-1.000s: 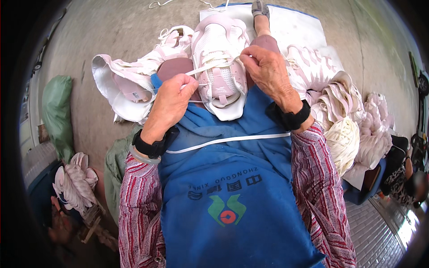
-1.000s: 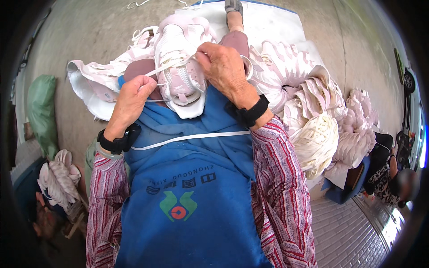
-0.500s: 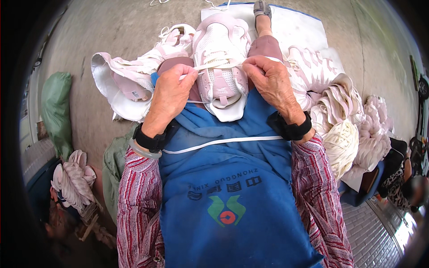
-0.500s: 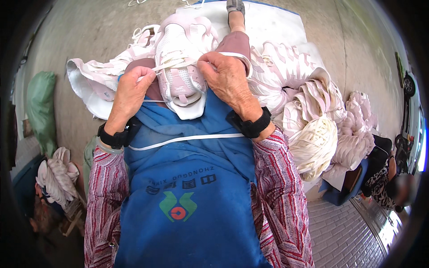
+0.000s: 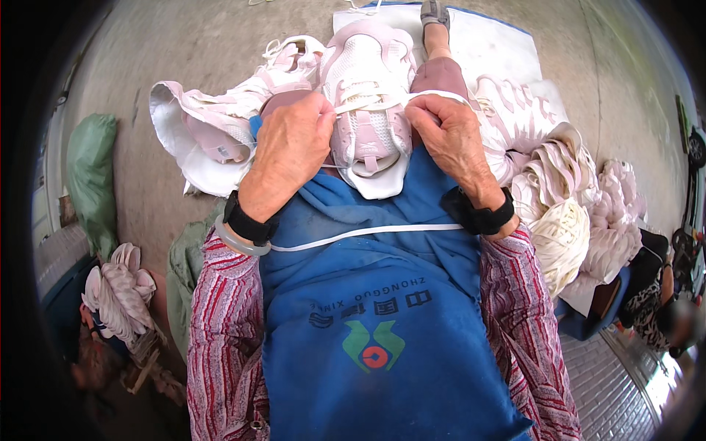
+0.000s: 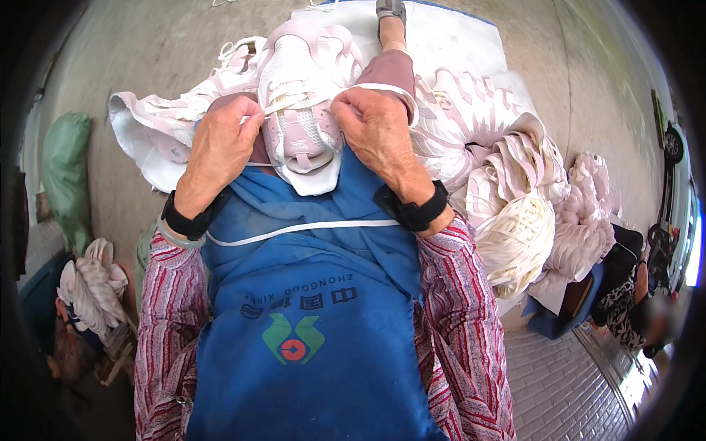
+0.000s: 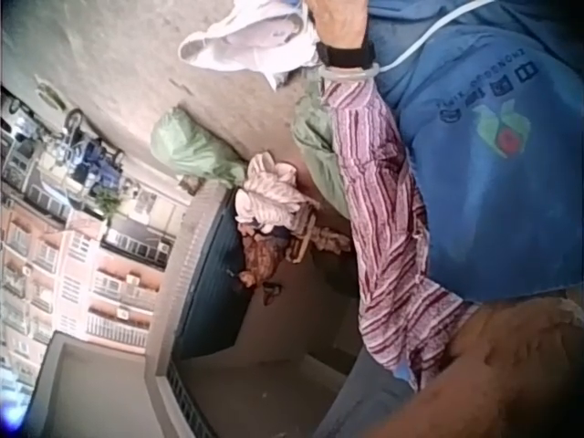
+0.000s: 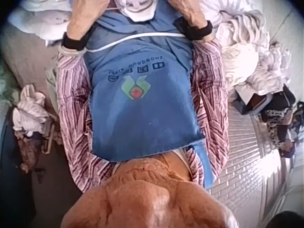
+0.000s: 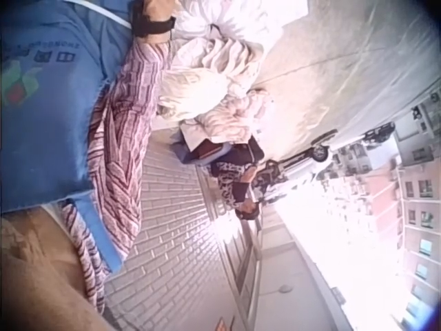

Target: The recorder is lacing and cleaning a series of pink and white athletic shoes while sitting on the ground in an outdoor street area.

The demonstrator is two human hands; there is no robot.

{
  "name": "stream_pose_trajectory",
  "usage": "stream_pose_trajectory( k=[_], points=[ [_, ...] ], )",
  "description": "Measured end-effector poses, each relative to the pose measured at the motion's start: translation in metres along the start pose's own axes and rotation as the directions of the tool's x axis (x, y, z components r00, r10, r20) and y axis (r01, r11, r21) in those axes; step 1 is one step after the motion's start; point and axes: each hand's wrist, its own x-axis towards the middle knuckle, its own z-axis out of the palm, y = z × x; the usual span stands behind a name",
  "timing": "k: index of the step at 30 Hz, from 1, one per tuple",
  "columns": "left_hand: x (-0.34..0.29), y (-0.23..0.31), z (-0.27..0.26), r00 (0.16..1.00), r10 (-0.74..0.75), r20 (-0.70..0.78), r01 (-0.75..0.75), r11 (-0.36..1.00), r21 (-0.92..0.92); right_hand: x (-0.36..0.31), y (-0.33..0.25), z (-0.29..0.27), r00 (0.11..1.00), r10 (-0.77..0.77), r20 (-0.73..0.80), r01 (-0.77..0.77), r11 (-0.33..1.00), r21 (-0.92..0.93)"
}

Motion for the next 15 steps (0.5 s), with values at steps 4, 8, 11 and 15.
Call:
stream_pose_trajectory(
  k=[4, 8, 11, 15],
  points=[
    [0.002, -0.007, 0.007, 0.997, 0.066, -0.045, -0.065, 0.998, 0.027, 0.004, -0.003, 0.004, 1.000, -0.003, -0.020, 0.003, 1.000, -0.004],
    [0.003, 0.003, -0.003, 0.950, -0.273, 0.152, 0.309, 0.890, -0.336, 0.005, 0.003, 0.005, 1.000, -0.013, 0.014, 0.014, 0.999, -0.029],
    [-0.002, -0.002, -0.003, 0.963, -0.239, 0.127, 0.270, 0.876, -0.399, 0.005, 0.003, 0.006, 1.000, -0.031, 0.005, 0.031, 0.999, -0.037],
    [-0.004, -0.009, 0.011, 0.991, -0.131, -0.011, 0.121, 0.943, -0.311, 0.015, -0.014, 0.004, 0.989, -0.140, 0.042, 0.144, 0.981, -0.132]
  ],
)
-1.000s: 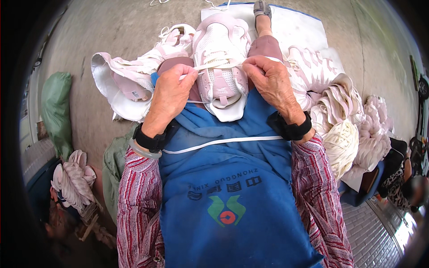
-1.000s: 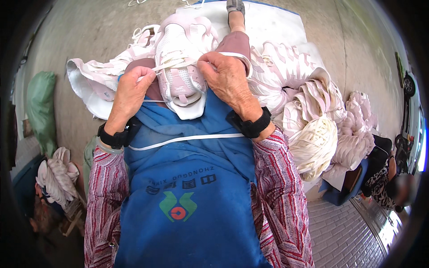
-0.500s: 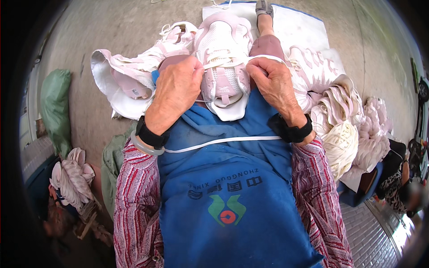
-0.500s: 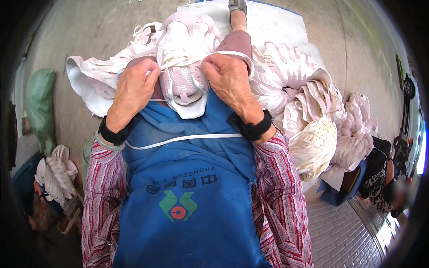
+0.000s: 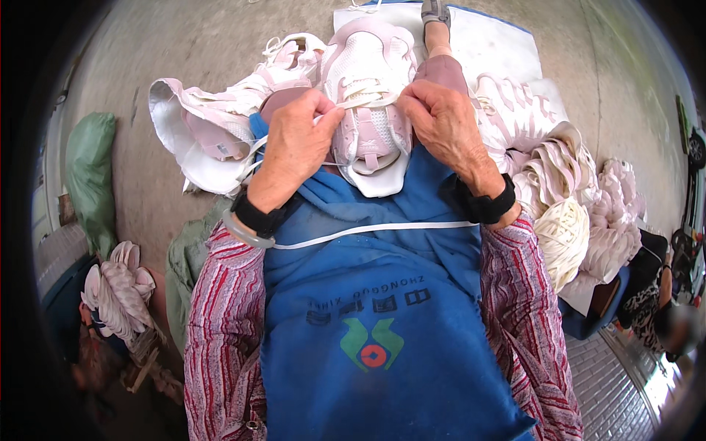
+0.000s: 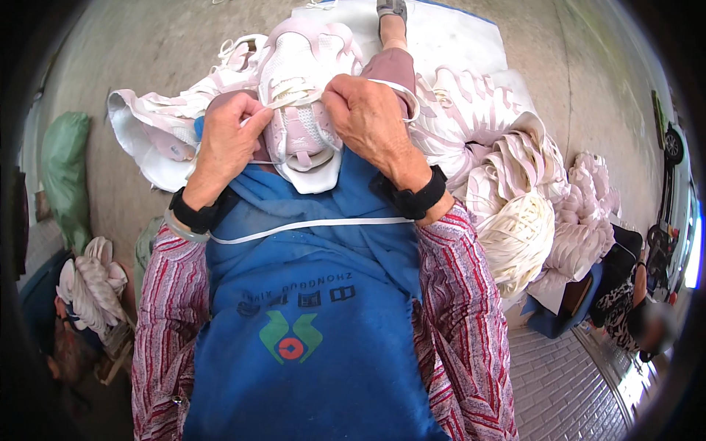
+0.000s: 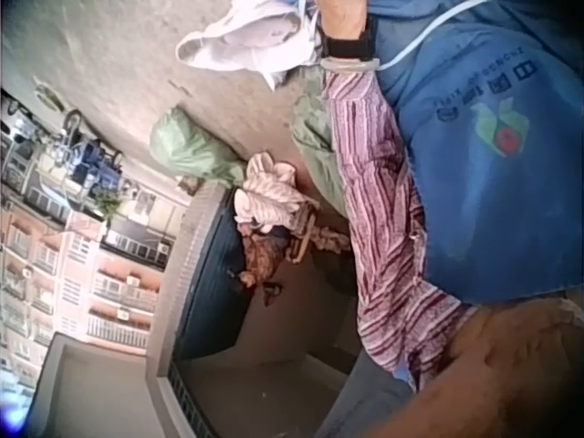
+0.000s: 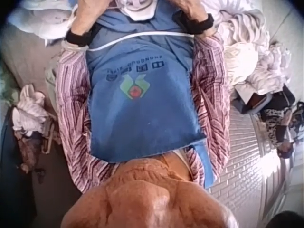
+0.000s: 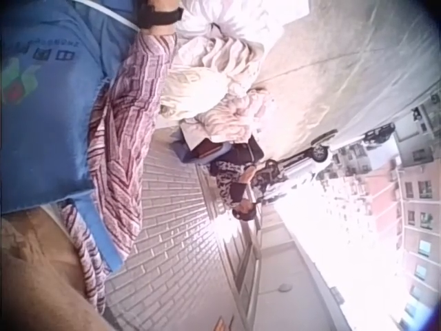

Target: The recorder is lacing and cleaning a series of pink and white athletic shoes while sitting on the ground in an outdoor street area.

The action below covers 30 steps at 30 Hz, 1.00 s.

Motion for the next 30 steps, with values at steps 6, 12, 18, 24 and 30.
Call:
stream_pose_trajectory(
  k=[6, 12, 18, 24, 30],
  points=[
    [-0.011, 0.006, 0.005, 0.989, 0.147, -0.016, -0.143, 0.978, 0.150, 0.001, 0.007, 0.010, 0.997, -0.074, 0.013, 0.075, 0.990, -0.118],
    [-0.024, 0.016, 0.014, 0.959, 0.280, 0.052, -0.272, 0.847, 0.456, -0.018, -0.011, 0.019, 0.987, -0.157, -0.017, 0.129, 0.864, -0.487],
    [-0.027, 0.007, 0.020, 0.959, 0.284, -0.014, -0.260, 0.895, 0.361, -0.021, 0.003, 0.018, 0.997, -0.076, 0.030, 0.079, 0.791, -0.606],
    [-0.002, -0.009, 0.028, 0.955, 0.296, 0.004, -0.278, 0.896, 0.347, -0.013, 0.029, 0.008, 0.991, -0.132, 0.016, 0.127, 0.900, -0.417],
    [-0.011, 0.011, 0.024, 0.960, 0.277, -0.050, -0.255, 0.932, 0.259, -0.012, 0.005, 0.008, 0.982, -0.188, -0.020, 0.161, 0.887, -0.433]
  ],
)
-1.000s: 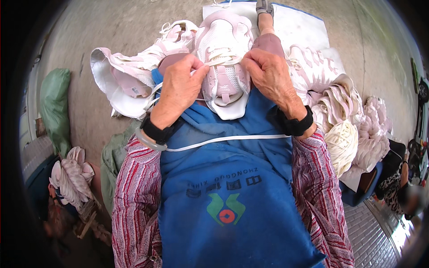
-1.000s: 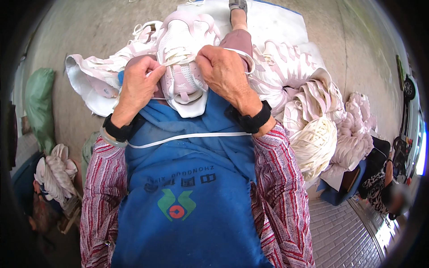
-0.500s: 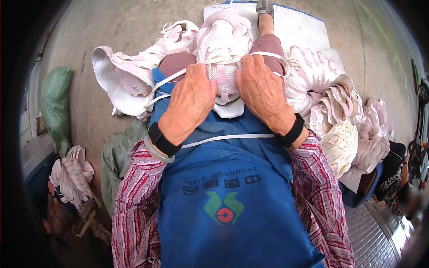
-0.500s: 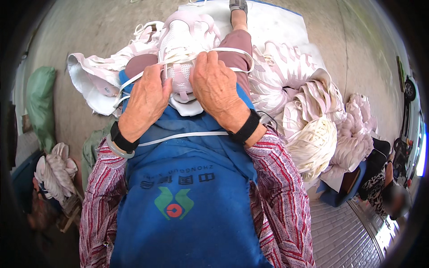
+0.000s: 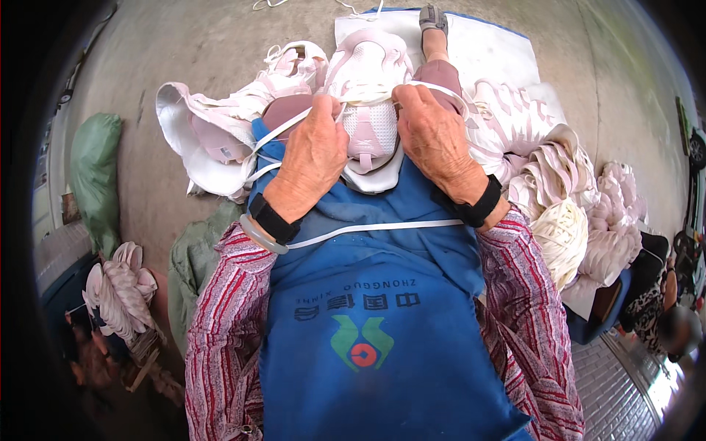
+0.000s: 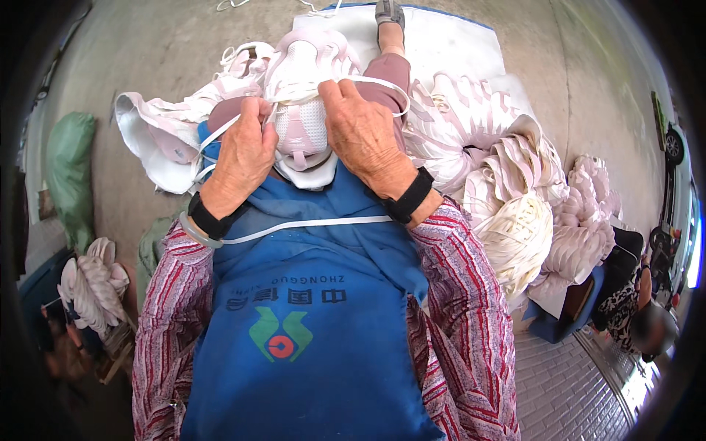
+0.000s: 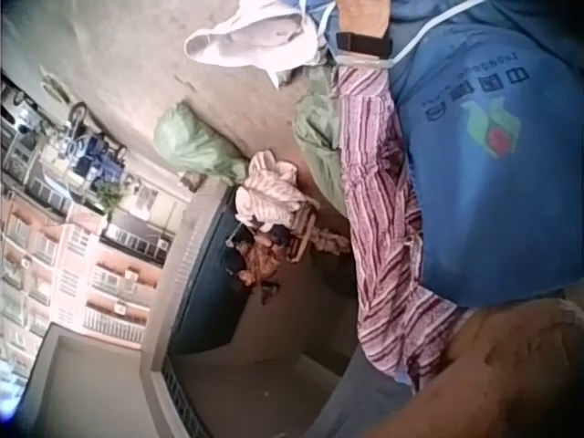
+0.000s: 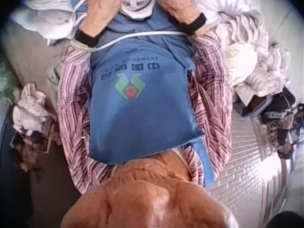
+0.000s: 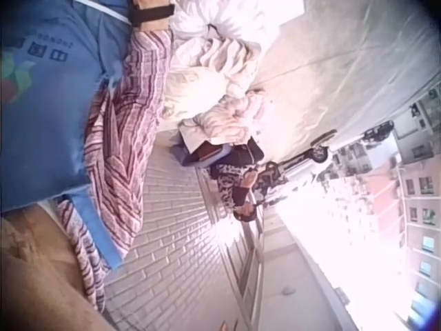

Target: The recorder is lacing and cleaning a series of pink and white athletic shoes while sitting on the ground in an outdoor street area.

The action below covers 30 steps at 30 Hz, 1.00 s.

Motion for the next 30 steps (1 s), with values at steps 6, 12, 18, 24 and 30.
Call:
stream_pose_trajectory(
  k=[6, 12, 18, 24, 30],
  points=[
    [0.005, 0.003, -0.003, 0.990, 0.140, 0.031, -0.142, 0.988, 0.056, 0.003, -0.008, -0.002, 0.980, -0.155, 0.128, 0.179, 0.962, -0.204],
    [0.014, 0.002, -0.004, 0.977, 0.154, 0.149, -0.174, 0.976, 0.133, 0.017, -0.013, -0.002, 0.943, -0.195, 0.270, 0.289, 0.883, -0.370],
    [0.018, -0.004, -0.009, 0.971, 0.162, 0.176, -0.183, 0.977, 0.108, 0.021, -0.008, -0.004, 0.918, -0.357, 0.171, 0.396, 0.824, -0.405],
    [0.007, -0.010, -0.014, 0.984, 0.148, 0.104, -0.144, 0.989, -0.042, 0.027, -0.029, -0.020, 0.902, -0.244, 0.355, 0.383, 0.831, -0.403],
    [0.010, -0.006, -0.013, 0.979, 0.168, 0.118, -0.179, 0.980, 0.087, 0.030, -0.023, -0.020, 0.890, -0.323, 0.322, 0.437, 0.806, -0.400]
  ],
)
